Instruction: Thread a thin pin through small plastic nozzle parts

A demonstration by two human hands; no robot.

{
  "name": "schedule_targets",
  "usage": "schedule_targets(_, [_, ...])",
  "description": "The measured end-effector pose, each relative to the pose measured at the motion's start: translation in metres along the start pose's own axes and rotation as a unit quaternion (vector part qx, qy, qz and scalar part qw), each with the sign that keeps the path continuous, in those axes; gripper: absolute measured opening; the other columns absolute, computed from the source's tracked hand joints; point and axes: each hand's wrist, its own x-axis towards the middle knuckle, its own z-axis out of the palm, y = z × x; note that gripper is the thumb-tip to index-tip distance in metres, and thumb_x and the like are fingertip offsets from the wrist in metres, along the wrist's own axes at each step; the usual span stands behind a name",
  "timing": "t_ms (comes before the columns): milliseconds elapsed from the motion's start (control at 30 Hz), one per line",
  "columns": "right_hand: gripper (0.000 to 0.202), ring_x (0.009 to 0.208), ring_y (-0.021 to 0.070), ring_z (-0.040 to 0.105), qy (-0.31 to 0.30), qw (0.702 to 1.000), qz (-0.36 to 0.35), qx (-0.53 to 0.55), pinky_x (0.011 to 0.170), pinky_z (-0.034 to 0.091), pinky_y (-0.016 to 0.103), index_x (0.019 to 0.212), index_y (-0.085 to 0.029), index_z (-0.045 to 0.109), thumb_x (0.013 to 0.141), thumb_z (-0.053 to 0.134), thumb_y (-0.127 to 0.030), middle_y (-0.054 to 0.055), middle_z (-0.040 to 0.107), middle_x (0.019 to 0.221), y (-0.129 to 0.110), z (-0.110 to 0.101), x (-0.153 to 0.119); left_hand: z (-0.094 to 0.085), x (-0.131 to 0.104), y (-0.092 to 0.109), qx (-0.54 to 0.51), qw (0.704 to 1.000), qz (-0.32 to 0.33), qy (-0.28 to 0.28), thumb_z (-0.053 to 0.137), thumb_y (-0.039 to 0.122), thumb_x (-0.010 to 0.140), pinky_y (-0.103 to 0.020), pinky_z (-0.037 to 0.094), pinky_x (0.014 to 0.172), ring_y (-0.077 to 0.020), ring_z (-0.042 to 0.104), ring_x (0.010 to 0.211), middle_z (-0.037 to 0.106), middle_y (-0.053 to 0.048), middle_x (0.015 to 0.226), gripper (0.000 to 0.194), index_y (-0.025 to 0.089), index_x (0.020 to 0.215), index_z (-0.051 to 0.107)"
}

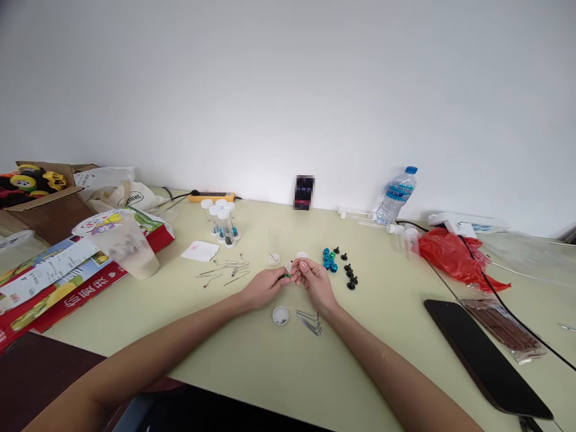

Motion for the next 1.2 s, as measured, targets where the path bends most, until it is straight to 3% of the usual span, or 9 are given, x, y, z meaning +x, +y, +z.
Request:
schedule_targets(167, [0.048,0.066,0.0028,0.047,0.004,0.999,-0.014,-0.028,0.060,0.041,0.014,0.086,-0.009,0.048,0.084,0.043,-0.057,0.007,0.054,0.085,-0.001,-0.001,-0.002,-0.002,-0.004,0.005,-0.067,0.997,-0.009,0.039,0.033,0.047,0.089,-0.022,0.030,0.060,-0.0110,0.046,0.064,0.054,0.000,0.072,0.032,0.019,0.088,0.047])
schedule_targets(267, [0.049,0.066,0.0031,0.047,0.020,0.999,-0.020,-0.035,0.059,0.040,0.013,0.084,-0.009,0.048,0.086,0.040,-0.058,0.008,0.054,0.085,0.000,-0.003,-0.002,-0.004,-0.005,0.004,-0.115,0.983,-0.026,0.141,0.036,0.045,0.088,-0.022,0.032,0.063,-0.0097,0.043,0.065,0.049,0.001,0.074,0.027,0.019,0.096,0.040])
schedule_targets(367, [0.050,0.065,0.0034,0.046,0.025,0.999,-0.018,-0.035,0.056,0.038,0.013,0.083,-0.009,0.048,0.085,0.040,-0.058,0.008,0.053,0.082,0.001,-0.003,-0.001,-0.005,-0.001,-0.003,-0.153,0.948,-0.052,0.273,0.041,0.038,0.085,-0.021,0.035,0.069,-0.0096,0.042,0.073,0.044,-0.001,0.084,0.024,0.019,0.098,0.034])
schedule_targets(467, [0.050,0.064,0.0029,0.047,0.019,0.999,-0.014,-0.032,0.055,0.037,0.013,0.083,-0.009,0.048,0.085,0.041,-0.058,0.007,0.053,0.081,0.001,-0.002,-0.002,-0.006,0.005,-0.012,-0.183,0.925,-0.057,0.327,0.043,0.019,0.078,-0.022,0.037,0.079,-0.0107,0.043,0.087,0.043,-0.004,0.097,0.026,0.019,0.102,0.033])
schedule_targets(600, [0.049,0.064,0.0030,0.048,-0.009,0.999,0.003,-0.037,0.054,0.037,0.012,0.093,-0.010,0.050,0.086,0.040,-0.057,0.007,0.053,0.083,0.001,-0.001,-0.003,-0.004,0.009,-0.019,-0.198,0.929,-0.057,0.306,0.039,0.004,0.066,-0.027,0.035,0.094,-0.0120,0.041,0.107,0.041,-0.006,0.113,0.046,0.020,0.108,0.033])
schedule_targets(800, [0.047,0.066,0.0037,0.051,-0.051,0.995,-0.002,-0.081,0.056,0.040,0.013,0.101,-0.011,0.050,0.087,0.040,-0.055,0.006,0.054,0.084,0.000,0.004,-0.007,0.001,0.015,-0.028,-0.223,0.942,-0.048,0.245,0.046,0.011,0.072,-0.032,0.028,0.106,-0.0130,0.038,0.120,0.041,-0.007,0.123,0.044,0.019,0.113,0.034])
schedule_targets(1000, [0.047,0.063,0.0032,0.050,-0.074,0.992,-0.014,-0.105,0.055,0.040,0.013,0.090,-0.009,0.049,0.088,0.038,-0.055,0.006,0.054,0.080,-0.004,0.011,-0.008,0.005,0.033,-0.031,-0.247,0.942,-0.073,0.217,0.055,0.021,0.076,-0.031,0.038,0.096,-0.0142,0.050,0.106,0.054,-0.007,0.111,0.034,0.018,0.107,0.044])
schedule_targets(1067, [0.049,0.062,0.0027,0.049,-0.067,0.992,-0.017,-0.110,0.054,0.039,0.013,0.087,-0.008,0.049,0.088,0.036,-0.056,0.006,0.054,0.079,-0.004,0.012,-0.009,0.005,0.037,-0.030,-0.248,0.943,-0.065,0.213,0.055,0.020,0.076,-0.029,0.040,0.090,-0.0131,0.053,0.097,0.058,-0.005,0.103,0.026,0.018,0.102,0.049])
schedule_targets(1200, [0.049,0.061,0.0029,0.049,-0.047,0.991,-0.039,-0.121,0.053,0.038,0.013,0.085,-0.008,0.049,0.089,0.036,-0.054,0.006,0.053,0.078,-0.008,0.011,-0.011,0.004,0.039,-0.028,-0.262,0.940,-0.040,0.215,0.060,0.021,0.073,-0.026,0.041,0.083,-0.0126,0.054,0.090,0.059,-0.003,0.098,0.031,0.019,0.103,0.055])
